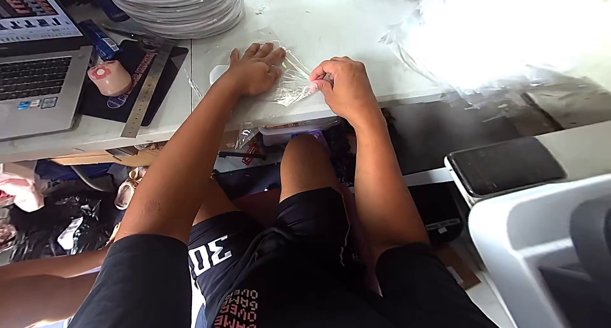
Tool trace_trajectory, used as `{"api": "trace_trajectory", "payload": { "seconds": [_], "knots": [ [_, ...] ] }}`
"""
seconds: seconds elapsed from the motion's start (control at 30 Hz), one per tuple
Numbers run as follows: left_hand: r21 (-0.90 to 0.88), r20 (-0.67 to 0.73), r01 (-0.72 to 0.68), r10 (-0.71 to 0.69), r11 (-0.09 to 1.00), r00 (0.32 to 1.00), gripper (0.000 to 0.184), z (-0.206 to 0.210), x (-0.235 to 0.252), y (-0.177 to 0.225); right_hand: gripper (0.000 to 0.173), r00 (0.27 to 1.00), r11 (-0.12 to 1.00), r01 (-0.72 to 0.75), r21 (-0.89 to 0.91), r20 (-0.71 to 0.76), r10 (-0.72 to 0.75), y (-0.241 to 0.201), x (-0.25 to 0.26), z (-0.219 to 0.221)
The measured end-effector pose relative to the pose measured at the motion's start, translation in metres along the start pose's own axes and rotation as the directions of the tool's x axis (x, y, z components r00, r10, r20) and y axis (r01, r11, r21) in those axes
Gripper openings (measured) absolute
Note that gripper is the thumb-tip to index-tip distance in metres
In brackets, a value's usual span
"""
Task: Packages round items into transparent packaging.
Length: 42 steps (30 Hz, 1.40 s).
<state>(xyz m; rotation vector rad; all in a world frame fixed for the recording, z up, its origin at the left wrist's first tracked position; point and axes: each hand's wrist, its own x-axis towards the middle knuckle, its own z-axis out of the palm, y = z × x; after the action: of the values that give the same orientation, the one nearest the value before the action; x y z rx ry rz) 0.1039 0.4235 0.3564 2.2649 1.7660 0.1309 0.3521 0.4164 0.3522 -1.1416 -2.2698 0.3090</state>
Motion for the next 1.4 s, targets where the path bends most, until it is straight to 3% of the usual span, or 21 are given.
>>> {"api": "trace_trajectory", "payload": {
  "seconds": [0.13, 0.27, 0.43, 0.6, 0.67, 0.77, 0.83, 0.93, 1.1, 1.17, 1.23, 1.27, 1.33, 1.4],
  "knots": [
    [-0.02, 0.021, 0.004, -0.004, 1.0, 1.0, 0.056, -0.001, 0.0, 0.001, 0.015, 0.968, 0.998, 0.068, -0.01, -0.239, -0.069, 0.001, -0.014, 0.009],
    [-0.019, 0.027, 0.011, -0.011, 1.0, 1.0, 0.057, -0.001, -0.002, 0.003, 0.015, 0.939, 0.992, 0.119, 0.048, -0.33, -0.096, -0.003, -0.033, 0.01],
    [-0.002, 0.022, 0.024, -0.024, 1.0, 0.999, 0.057, 0.0, -0.001, 0.004, 0.016, 0.99, 0.995, 0.098, 0.037, -0.11, -0.093, -0.015, -0.06, -0.023],
    [-0.011, 0.019, 0.029, -0.029, 1.0, 0.999, 0.057, 0.0, -0.001, 0.003, 0.039, 0.96, 0.979, 0.202, 0.003, -0.198, -0.198, -0.046, -0.04, -0.027],
    [-0.018, 0.016, 0.028, -0.028, 0.999, 0.999, 0.057, -0.001, 0.0, 0.002, 0.04, 0.981, 0.984, 0.18, -0.016, -0.069, -0.18, -0.052, -0.022, -0.012],
    [-0.024, 0.002, 0.021, -0.021, 0.999, 1.0, 0.056, 0.001, -0.001, 0.003, 0.026, 0.989, 0.996, 0.079, -0.027, 0.13, -0.075, -0.044, -0.009, 0.011],
    [-0.034, -0.018, 0.01, -0.011, 0.999, 1.0, 0.054, -0.001, -0.002, 0.002, 0.017, 0.997, 0.997, 0.077, -0.013, 0.029, -0.077, -0.039, -0.014, 0.019],
    [-0.043, -0.008, 0.019, -0.019, 0.999, 1.0, 0.054, 0.0, -0.004, 0.002, 0.02, 0.978, 0.989, 0.145, 0.013, -0.154, -0.142, -0.031, -0.035, 0.025],
    [-0.043, -0.02, 0.027, -0.028, 0.999, 0.999, 0.053, 0.002, -0.001, 0.004, 0.018, 0.946, 0.971, 0.217, 0.099, -0.268, -0.184, -0.028, -0.072, 0.019],
    [-0.044, -0.012, 0.039, -0.04, 0.998, 0.999, 0.053, 0.003, -0.002, 0.004, 0.018, 0.892, 0.953, 0.283, 0.104, -0.393, -0.222, -0.03, -0.076, 0.016],
    [-0.041, -0.007, 0.04, -0.041, 0.998, 0.999, 0.053, 0.003, -0.002, 0.005, 0.025, 0.787, 0.923, 0.378, 0.074, -0.551, -0.278, -0.033, -0.067, 0.012],
    [-0.045, -0.009, 0.038, -0.038, 0.998, 0.999, 0.053, 0.003, -0.001, 0.005, 0.029, 0.776, 0.919, 0.39, 0.061, -0.559, -0.292, -0.038, -0.06, 0.01],
    [-0.051, -0.017, 0.038, -0.039, 0.998, 0.999, 0.053, 0.004, 0.0, 0.003, 0.029, 0.875, 0.938, 0.34, 0.068, -0.388, -0.289, -0.052, -0.049, 0.01],
    [-0.055, -0.016, 0.038, -0.039, 0.998, 0.999, 0.053, 0.004, 0.001, 0.002, 0.028, 0.963, 0.967, 0.252, 0.028, -0.109, -0.248, -0.059, -0.038, 0.02]
  ]
}}
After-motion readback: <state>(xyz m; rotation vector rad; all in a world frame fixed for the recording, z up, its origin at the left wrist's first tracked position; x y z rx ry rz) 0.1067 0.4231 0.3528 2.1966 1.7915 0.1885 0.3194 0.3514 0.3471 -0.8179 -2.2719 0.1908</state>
